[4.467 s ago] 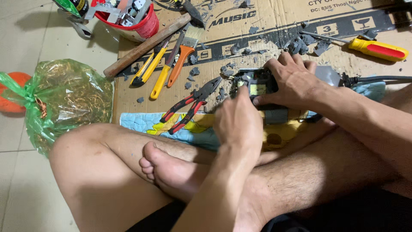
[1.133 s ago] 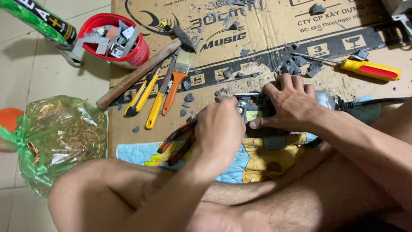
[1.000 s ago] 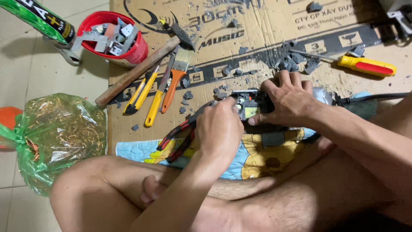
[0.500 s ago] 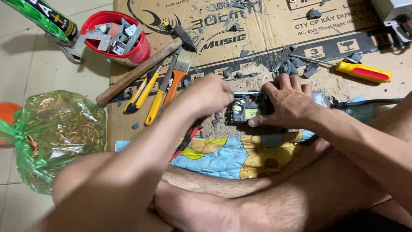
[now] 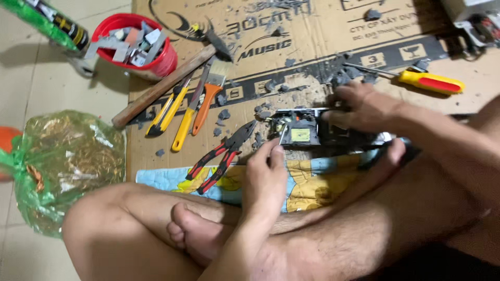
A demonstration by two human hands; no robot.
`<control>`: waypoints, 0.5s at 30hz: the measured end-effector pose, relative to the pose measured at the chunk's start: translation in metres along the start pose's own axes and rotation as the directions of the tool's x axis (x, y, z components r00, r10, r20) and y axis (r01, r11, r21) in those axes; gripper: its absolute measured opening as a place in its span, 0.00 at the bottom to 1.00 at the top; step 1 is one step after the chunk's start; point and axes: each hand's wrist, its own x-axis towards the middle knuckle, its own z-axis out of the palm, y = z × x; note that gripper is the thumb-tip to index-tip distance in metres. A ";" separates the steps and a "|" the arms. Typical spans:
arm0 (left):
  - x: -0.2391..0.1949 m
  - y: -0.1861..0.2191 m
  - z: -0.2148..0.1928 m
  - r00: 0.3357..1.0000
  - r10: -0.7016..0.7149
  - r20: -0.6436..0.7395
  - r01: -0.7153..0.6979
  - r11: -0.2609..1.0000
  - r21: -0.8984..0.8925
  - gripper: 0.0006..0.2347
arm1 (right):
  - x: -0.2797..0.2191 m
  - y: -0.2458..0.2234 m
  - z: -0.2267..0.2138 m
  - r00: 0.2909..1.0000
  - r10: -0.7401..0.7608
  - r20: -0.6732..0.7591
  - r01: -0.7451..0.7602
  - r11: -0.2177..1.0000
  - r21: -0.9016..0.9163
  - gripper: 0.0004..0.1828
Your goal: The person is repairing a small electronic device, likely a hard drive, using various tools. They use pliers to remove parts and a screwdriver to adjust components inside the device.
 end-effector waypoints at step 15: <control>0.020 0.052 -0.012 0.985 0.098 0.140 -0.164 0.770 0.617 0.15 | -0.020 0.012 0.012 0.998 -0.053 0.032 0.062 0.848 -0.527 0.65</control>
